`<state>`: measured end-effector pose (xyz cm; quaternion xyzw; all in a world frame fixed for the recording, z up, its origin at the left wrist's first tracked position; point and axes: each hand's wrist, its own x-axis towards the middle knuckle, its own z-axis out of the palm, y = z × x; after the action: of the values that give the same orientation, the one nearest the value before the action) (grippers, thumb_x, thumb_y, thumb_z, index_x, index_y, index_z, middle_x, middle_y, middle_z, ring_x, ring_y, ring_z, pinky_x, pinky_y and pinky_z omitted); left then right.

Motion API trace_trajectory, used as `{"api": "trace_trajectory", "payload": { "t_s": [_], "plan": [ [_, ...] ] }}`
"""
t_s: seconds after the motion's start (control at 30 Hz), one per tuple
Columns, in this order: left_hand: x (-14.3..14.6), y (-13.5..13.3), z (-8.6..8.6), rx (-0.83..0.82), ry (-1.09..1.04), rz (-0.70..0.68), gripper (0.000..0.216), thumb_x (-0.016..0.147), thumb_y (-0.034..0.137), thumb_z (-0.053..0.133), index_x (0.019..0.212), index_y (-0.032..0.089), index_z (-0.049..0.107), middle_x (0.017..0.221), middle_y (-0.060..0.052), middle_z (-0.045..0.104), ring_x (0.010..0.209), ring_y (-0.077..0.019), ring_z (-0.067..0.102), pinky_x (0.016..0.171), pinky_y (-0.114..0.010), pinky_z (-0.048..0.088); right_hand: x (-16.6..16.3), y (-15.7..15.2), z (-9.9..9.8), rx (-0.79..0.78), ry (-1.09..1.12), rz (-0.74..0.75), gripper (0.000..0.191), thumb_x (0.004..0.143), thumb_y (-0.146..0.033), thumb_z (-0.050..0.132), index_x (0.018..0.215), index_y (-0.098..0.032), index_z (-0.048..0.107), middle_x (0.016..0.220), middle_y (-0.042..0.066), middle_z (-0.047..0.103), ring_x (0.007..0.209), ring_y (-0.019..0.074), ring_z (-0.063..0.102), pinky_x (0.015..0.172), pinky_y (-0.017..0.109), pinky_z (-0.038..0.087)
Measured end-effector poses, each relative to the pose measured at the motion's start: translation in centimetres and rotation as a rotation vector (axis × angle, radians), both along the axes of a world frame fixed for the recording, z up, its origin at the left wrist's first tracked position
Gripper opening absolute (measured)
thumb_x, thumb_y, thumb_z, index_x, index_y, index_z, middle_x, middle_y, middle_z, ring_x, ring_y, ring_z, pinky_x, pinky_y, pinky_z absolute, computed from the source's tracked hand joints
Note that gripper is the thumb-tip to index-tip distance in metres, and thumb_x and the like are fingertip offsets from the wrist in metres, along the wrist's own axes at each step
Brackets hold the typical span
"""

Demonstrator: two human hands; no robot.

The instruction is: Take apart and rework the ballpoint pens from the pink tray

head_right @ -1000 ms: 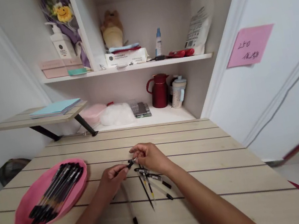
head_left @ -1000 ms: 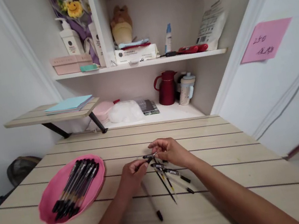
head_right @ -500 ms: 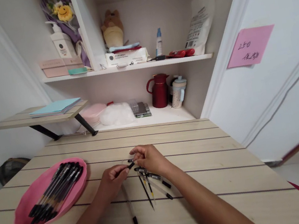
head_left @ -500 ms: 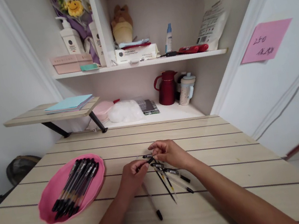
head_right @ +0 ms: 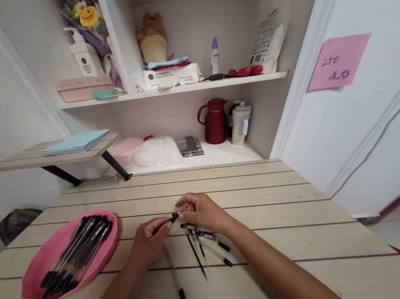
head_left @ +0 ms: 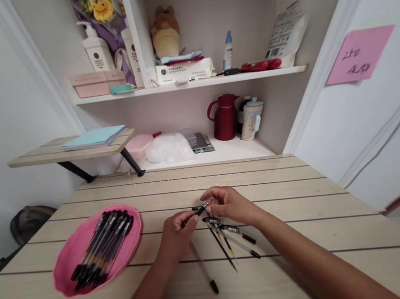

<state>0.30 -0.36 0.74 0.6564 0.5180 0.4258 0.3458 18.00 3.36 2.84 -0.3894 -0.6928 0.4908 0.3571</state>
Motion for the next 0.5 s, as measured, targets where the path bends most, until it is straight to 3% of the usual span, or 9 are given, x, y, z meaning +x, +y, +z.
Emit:
{"api": "trace_trajectory", "payload": {
  "t_s": [0.13, 0.33, 0.4, 0.5],
  "plan": [
    [0.03, -0.11, 0.24, 0.019, 0.013, -0.011, 0.025, 0.071, 0.032, 0.051, 0.080, 0.017, 0.069, 0.067, -0.001, 0.066, 0.064, -0.0140, 0.057, 0.057, -0.020, 0.042, 0.23, -0.18, 0.07, 0.009, -0.084, 0.003, 0.015, 0.069, -0.029, 0.055, 0.072, -0.014, 0.057, 0.051, -0.005, 0.045, 0.046, 0.0062, 0.037, 0.044, 0.018, 0.029],
    [-0.01, -0.21, 0.48, 0.062, 0.036, -0.004, 0.024, 0.071, 0.030, 0.052, 0.084, 0.018, 0.068, 0.076, -0.003, 0.067, 0.071, -0.0158, 0.059, 0.064, -0.023, 0.044, 0.04, -0.44, 0.26, 0.115, -0.237, -0.044, 0.034, 0.077, -0.041, 0.045, 0.055, -0.015, 0.050, 0.047, -0.003, 0.045, 0.046, 0.0074, 0.039, 0.046, 0.019, 0.031],
    [-0.07, -0.15, 0.42, 0.021, 0.010, -0.008, 0.026, 0.071, 0.031, 0.052, 0.087, 0.018, 0.068, 0.076, -0.003, 0.068, 0.071, -0.0163, 0.059, 0.062, -0.022, 0.044, 0.09, -0.38, 0.39, 0.126, -0.218, -0.062, 0.032, 0.075, -0.042, 0.047, 0.058, -0.015, 0.052, 0.050, -0.002, 0.046, 0.048, 0.0080, 0.040, 0.046, 0.019, 0.032],
    [-0.14, -0.04, 0.23, -0.006, -0.006, -0.010, 0.027, 0.071, 0.032, 0.052, 0.087, 0.016, 0.068, 0.072, -0.003, 0.067, 0.070, -0.0163, 0.059, 0.059, -0.021, 0.043, 0.25, -0.31, 0.49, 0.093, -0.117, -0.033, 0.021, 0.070, -0.035, 0.056, 0.079, -0.016, 0.056, 0.058, -0.003, 0.049, 0.050, 0.0077, 0.041, 0.046, 0.019, 0.032]
  ]
}}
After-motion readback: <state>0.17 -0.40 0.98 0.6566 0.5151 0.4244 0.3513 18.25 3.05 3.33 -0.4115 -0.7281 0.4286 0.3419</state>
